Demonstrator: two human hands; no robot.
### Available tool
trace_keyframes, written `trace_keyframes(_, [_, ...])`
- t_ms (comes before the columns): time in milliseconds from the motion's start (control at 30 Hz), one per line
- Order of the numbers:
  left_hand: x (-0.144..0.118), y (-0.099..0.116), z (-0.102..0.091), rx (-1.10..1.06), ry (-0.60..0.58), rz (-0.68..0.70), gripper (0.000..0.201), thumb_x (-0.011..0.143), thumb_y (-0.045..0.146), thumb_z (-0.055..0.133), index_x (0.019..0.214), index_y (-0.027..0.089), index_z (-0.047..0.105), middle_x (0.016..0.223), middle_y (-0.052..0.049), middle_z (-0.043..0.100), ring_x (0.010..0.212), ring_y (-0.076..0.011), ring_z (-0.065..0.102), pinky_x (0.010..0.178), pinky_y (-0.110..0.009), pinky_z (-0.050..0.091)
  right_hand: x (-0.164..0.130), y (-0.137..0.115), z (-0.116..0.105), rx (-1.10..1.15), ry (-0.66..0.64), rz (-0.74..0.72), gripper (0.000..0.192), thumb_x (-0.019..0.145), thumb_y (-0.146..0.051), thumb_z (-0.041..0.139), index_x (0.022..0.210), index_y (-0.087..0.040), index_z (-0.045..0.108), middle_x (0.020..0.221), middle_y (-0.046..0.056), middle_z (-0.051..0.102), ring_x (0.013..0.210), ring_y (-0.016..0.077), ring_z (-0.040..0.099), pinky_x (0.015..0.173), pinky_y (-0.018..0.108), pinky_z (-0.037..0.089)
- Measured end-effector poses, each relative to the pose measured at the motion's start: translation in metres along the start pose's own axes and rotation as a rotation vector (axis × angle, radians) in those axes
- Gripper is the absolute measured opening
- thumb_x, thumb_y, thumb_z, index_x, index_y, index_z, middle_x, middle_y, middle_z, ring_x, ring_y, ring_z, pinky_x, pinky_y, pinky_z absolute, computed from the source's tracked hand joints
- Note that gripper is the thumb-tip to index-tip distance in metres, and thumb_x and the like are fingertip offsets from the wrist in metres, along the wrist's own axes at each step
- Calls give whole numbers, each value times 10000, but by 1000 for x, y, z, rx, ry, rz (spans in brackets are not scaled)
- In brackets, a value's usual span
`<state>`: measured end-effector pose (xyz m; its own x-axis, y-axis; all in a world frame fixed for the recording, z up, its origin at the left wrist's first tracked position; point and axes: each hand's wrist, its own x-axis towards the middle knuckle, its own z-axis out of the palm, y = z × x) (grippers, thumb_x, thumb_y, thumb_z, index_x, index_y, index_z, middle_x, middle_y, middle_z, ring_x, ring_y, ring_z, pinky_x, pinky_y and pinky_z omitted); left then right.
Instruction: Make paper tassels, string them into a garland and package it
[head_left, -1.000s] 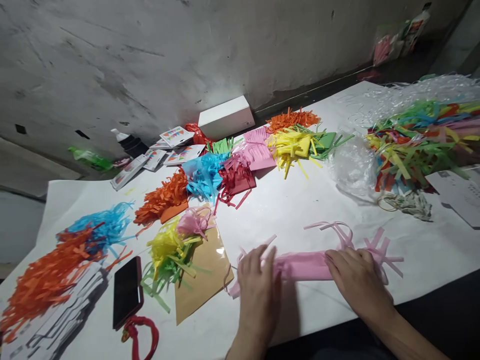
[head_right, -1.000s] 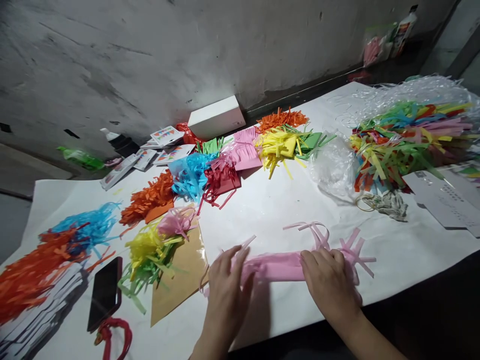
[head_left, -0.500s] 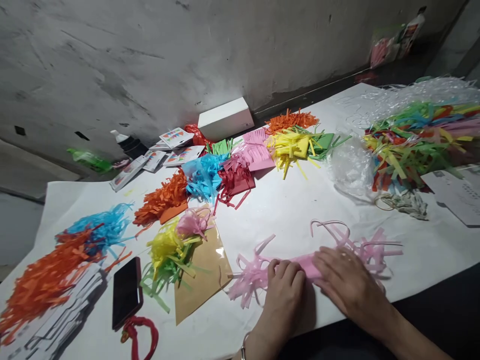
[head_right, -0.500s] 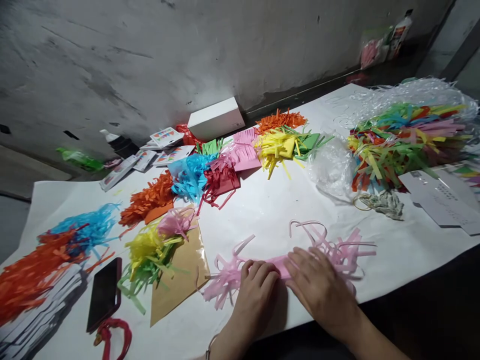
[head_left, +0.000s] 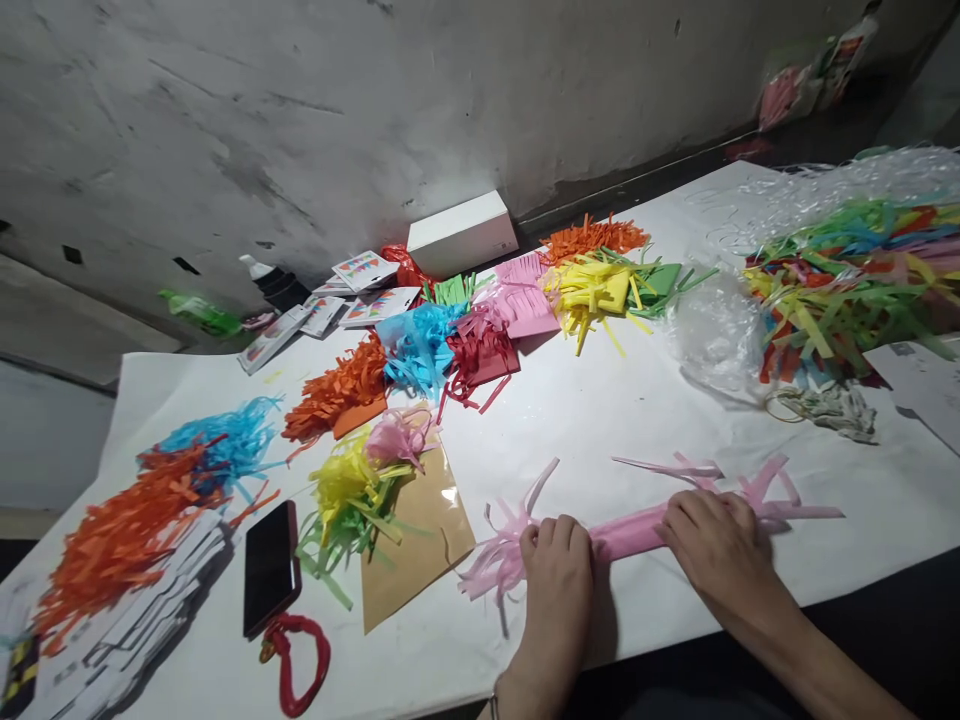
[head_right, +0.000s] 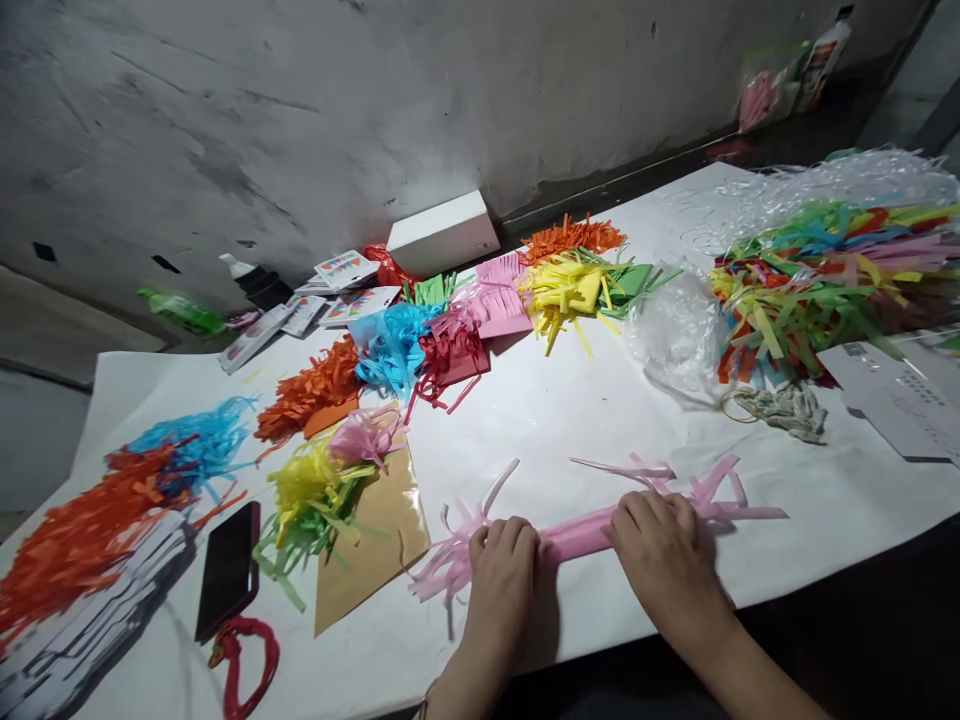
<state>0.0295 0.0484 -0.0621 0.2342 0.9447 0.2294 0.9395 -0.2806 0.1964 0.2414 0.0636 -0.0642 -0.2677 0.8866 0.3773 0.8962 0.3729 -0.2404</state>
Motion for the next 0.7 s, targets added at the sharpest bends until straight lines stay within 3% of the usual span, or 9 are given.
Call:
trace_keyframes(167, [16, 9, -4, 140, -60, -100, 169, 942, 170, 610, 775, 191, 617, 768, -32, 641, 742, -243, 565, 732, -403, 333, 20, 0, 7, -91, -5, 12, 332, 1026, -277, 469, 728, -199, 595, 738, 62, 577, 786, 265, 519, 830, 462, 341])
trace_keyframes(267, [20, 11, -7, 148, -90, -126, 170, 946, 172, 603, 780, 189, 635, 767, -38, 650, 754, -250, 578, 735, -409, 334, 22, 1, 4, -96, 7, 10, 336, 1036, -293, 470, 738, -197, 591, 731, 59, 584, 779, 260, 530, 828, 463, 353])
trace_keyframes(400, [22, 8, -8, 136, -150, -109, 182, 950, 141, 586, 786, 188, 650, 782, -43, 657, 772, -255, 593, 740, -411, 358, 19, -2, -3, -57, 84, 2, 196, 1036, -248, 489, 951, -171, 648, 974, 106, 664, 960, 276, 586, 1000, 550, 329])
trace_keyframes(467, [24, 7, -10, 125, -171, -94, 194, 946, 123, 582, 779, 192, 650, 785, -42, 659, 770, -255, 599, 727, -406, 371, 17, -6, -5, 61, 97, -137, 188, 1025, -153, 472, 1075, -172, 652, 1082, 110, 666, 1063, 268, 581, 1078, 550, 297])
trace_keyframes(567, [25, 6, -12, 109, -176, -87, 180, 940, 131, 599, 777, 197, 640, 783, -31, 655, 764, -246, 600, 725, -402, 398, 14, -11, -2, 226, 26, -392, 281, 985, -31, 416, 1015, -152, 668, 926, 75, 657, 933, 225, 581, 982, 436, 402])
trace_keyframes(633, [22, 6, -14, 65, -120, -89, 87, 910, 197, 673, 830, 195, 639, 882, -44, 676, 839, -255, 608, 780, -424, 427, 13, -12, 2, 237, -4, -428, 298, 970, -12, 406, 905, -149, 662, 818, 56, 621, 814, 207, 547, 868, 394, 431])
trace_keyframes(700, [17, 6, -14, -16, -16, -27, 138, 854, 234, 756, 925, 200, 642, 1057, -64, 685, 1006, -277, 602, 936, -487, 417, 12, -13, 5, 243, -7, -409, 299, 973, -24, 414, 842, -157, 647, 780, 47, 599, 782, 202, 533, 830, 389, 426])
